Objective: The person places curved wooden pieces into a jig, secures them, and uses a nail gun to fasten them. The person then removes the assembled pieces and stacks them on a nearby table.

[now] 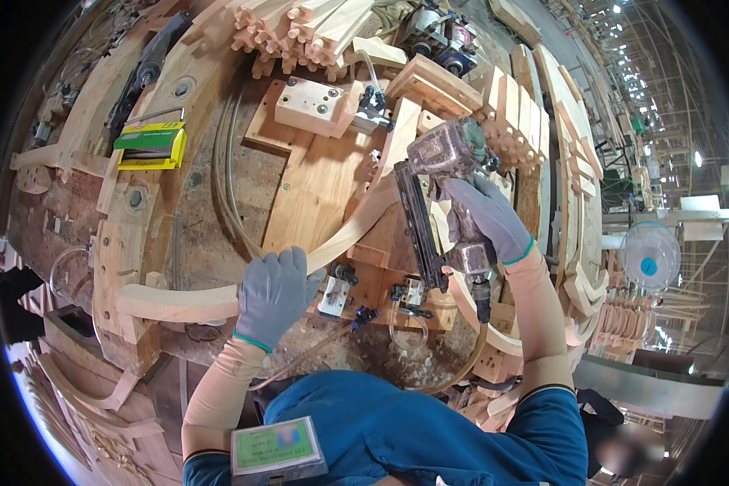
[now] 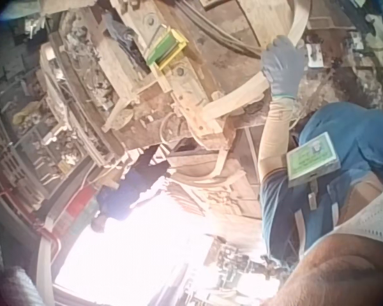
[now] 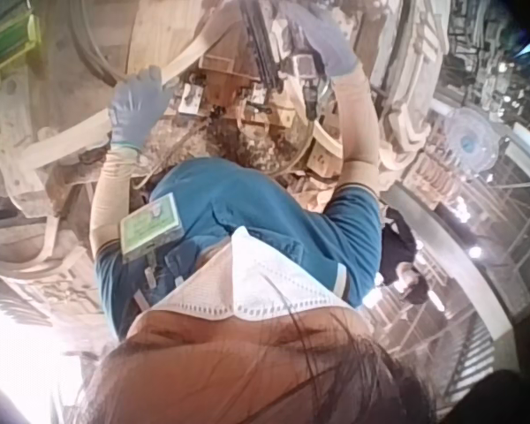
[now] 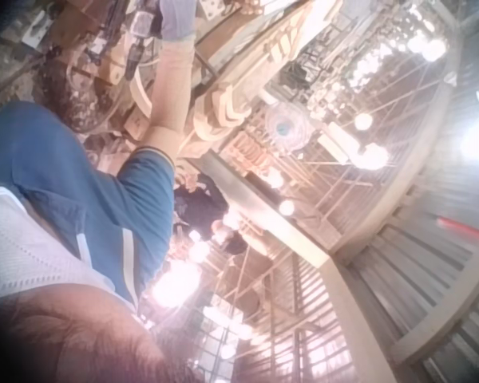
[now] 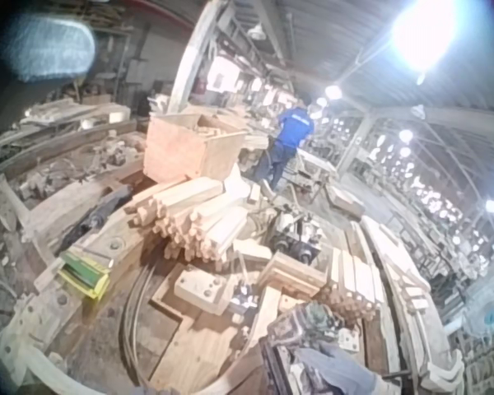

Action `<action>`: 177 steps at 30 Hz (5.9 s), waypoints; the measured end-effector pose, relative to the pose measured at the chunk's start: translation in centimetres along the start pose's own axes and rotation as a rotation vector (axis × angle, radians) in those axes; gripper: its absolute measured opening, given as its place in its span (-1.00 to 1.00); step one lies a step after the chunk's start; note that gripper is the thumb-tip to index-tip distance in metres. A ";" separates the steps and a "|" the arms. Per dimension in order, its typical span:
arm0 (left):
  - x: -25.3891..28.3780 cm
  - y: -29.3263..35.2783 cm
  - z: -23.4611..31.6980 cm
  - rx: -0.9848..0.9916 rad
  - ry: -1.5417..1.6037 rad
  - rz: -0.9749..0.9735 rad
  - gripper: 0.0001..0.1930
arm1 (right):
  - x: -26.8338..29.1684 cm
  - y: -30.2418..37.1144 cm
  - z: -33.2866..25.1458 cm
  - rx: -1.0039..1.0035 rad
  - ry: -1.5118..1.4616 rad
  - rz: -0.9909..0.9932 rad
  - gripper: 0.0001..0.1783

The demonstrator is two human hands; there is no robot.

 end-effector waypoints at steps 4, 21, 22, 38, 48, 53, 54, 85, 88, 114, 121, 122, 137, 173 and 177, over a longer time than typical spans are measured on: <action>0.1 0.2 -0.1 0.011 0.010 -0.014 -0.66 | -1.2 1.0 -1.2 -0.056 0.004 0.016 -0.71; -0.7 0.5 0.5 -0.067 -0.034 0.035 -0.59 | 0.5 27.1 11.4 -0.196 0.334 0.150 -0.52; -0.9 0.3 0.7 -0.055 -0.024 -0.005 -0.58 | 0.2 28.0 13.9 -0.174 0.458 0.190 -0.51; -0.4 0.3 1.7 -0.025 0.020 -0.210 -0.55 | 0.6 19.2 33.7 -0.258 1.336 0.828 -0.80; -1.6 4.0 8.8 -0.326 0.092 0.138 -0.68 | -2.9 17.5 21.6 0.221 0.982 0.561 -0.70; -2.5 2.5 8.8 -0.154 0.191 0.154 -0.75 | -2.9 12.9 21.0 0.525 0.738 0.444 -0.67; -2.7 2.5 8.4 -0.136 0.213 0.127 -0.75 | -2.8 12.2 21.2 0.520 0.708 0.389 -0.68; -0.6 -1.5 2.2 0.117 -0.029 -0.085 -0.67 | 1.0 13.5 16.7 0.533 1.110 0.678 -0.26; -1.5 -1.3 0.9 0.168 0.047 -0.115 -0.74 | 3.0 10.2 19.0 0.277 1.140 0.489 -0.27; 13.4 31.6 3.8 0.633 0.744 0.353 -0.52 | -0.4 23.7 0.0 0.818 0.125 0.026 -0.20; 12.2 47.1 7.7 1.074 0.947 0.337 -0.57 | -6.8 26.9 1.8 0.753 0.079 -0.225 -0.22; 11.8 48.7 8.0 1.115 0.947 0.340 -0.58 | -8.0 27.6 2.3 0.735 0.078 -0.251 -0.22; 6.7 75.9 7.5 1.288 0.817 0.459 -0.58 | -30.3 42.1 12.5 0.462 0.139 -0.588 -0.27; 0.0 100.2 10.3 2.186 0.973 0.869 -0.58 | -83.2 50.7 15.0 0.284 1.126 -1.913 -0.18; 1.4 100.9 9.3 2.209 1.089 0.974 -0.56 | -85.8 51.7 15.6 0.248 1.198 -1.905 -0.17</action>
Point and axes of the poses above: each hand's wrist, its own y-axis away from the middle knuckle, its own x-axis out of the back of the hand, z = x × y, the point moved 5 cm from there along -y, towards the middle knuckle, and after that the axes turned 4 degrees about -z, right-handed, at the moved point
